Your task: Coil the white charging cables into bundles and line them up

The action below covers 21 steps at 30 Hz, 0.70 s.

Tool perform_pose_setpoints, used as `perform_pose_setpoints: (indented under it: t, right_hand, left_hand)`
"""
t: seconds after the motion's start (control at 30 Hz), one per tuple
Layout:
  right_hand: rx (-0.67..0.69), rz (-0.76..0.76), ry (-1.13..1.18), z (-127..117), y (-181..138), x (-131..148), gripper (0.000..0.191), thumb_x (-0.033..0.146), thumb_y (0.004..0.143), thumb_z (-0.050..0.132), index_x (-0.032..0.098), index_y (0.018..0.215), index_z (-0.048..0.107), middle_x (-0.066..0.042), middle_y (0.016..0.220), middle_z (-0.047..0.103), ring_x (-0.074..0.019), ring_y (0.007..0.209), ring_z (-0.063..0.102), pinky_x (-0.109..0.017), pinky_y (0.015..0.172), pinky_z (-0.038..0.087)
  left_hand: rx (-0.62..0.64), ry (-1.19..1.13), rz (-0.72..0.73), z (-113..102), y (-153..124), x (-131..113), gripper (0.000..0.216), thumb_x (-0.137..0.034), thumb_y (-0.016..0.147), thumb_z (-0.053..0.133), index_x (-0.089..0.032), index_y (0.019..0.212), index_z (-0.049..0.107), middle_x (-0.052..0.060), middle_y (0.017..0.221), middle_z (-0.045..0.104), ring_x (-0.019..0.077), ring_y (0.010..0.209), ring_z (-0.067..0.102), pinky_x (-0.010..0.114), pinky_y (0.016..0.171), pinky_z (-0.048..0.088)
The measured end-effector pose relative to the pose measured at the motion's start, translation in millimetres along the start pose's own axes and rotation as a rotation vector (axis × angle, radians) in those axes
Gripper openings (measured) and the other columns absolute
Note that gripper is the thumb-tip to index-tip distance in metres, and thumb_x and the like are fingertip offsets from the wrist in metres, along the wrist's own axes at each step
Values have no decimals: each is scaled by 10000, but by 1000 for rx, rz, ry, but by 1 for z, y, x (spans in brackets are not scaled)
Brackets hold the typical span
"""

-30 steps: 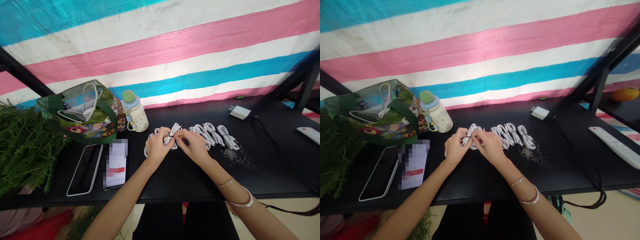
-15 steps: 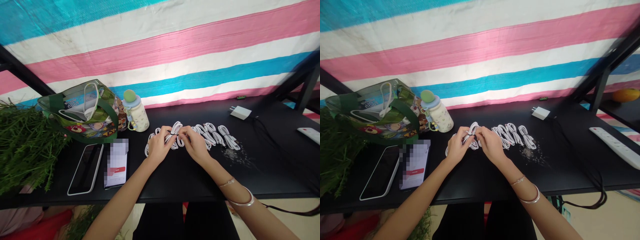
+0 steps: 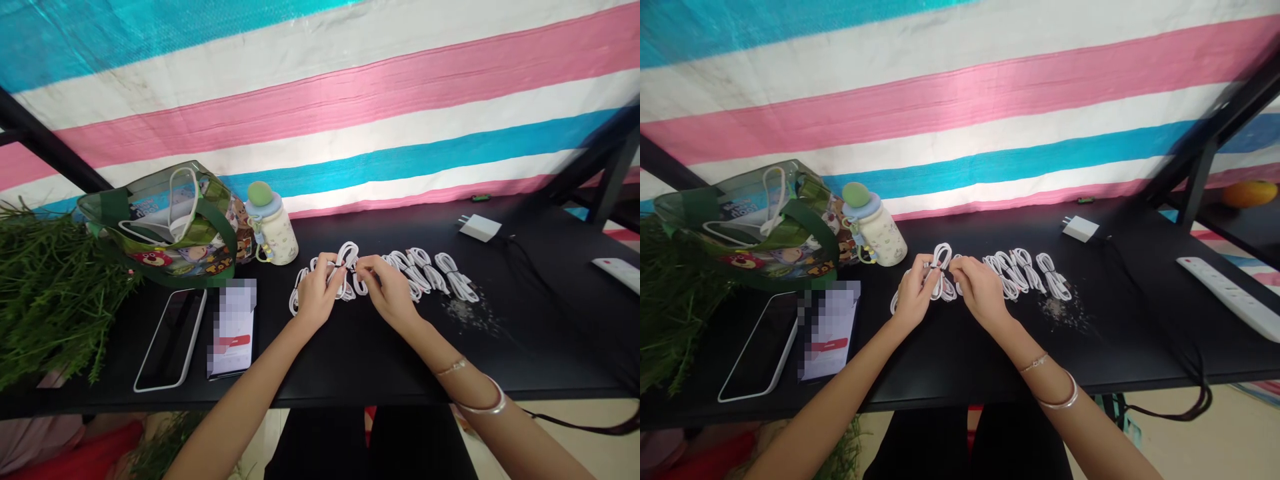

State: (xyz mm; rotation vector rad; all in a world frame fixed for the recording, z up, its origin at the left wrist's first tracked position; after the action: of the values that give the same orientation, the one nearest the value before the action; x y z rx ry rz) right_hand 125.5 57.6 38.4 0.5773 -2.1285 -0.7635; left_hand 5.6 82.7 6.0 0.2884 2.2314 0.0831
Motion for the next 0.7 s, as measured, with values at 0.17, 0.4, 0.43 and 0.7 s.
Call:
perform_pose_setpoints:
  t: [0.17,0.4,0.43,0.7]
  right_hand:
    - [-27,97,36,-4,1,-8,174,172,871,393,234,725,464,23,592,561,-128,498,506,-241,512,380]
    - [-89,182,111,-9,0,-15,127,236,880,403,234,766,459,45,556,530,-118,454,489,-247,494,389]
    - [-93,186,127,-10,0,-16,121,239,881,407,234,771,458,48,555,527,-115,451,489,-246,490,392]
    - [-196,171,177,-24,1,-15,82,190,866,443,234,798,454,64,555,521,-102,450,506,-232,466,398]
  left_hand:
    - [13,163,29,-2,0,-6,140,-300,884,483,-249,1001,538,-60,685,655,153,657,639,215,605,384]
    - [22,292,24,0,1,-7,167,-298,867,531,-251,1023,567,-61,670,660,164,694,666,208,586,377]
    - [20,301,22,0,2,-7,170,-296,867,532,-250,1027,570,-60,672,660,164,696,667,209,587,376]
    - [22,339,3,1,1,-7,179,-307,868,528,-268,1032,589,-66,680,665,156,701,664,209,580,366]
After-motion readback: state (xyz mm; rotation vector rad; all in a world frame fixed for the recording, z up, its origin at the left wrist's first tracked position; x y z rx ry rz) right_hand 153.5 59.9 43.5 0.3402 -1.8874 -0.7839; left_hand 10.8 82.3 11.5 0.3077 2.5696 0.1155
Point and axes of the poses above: each hand's wrist, its own y-axis towards the middle knuckle, its own z-axis out of the palm, x = y × z, the point moved 8 cm from there along y, towards the middle knuckle
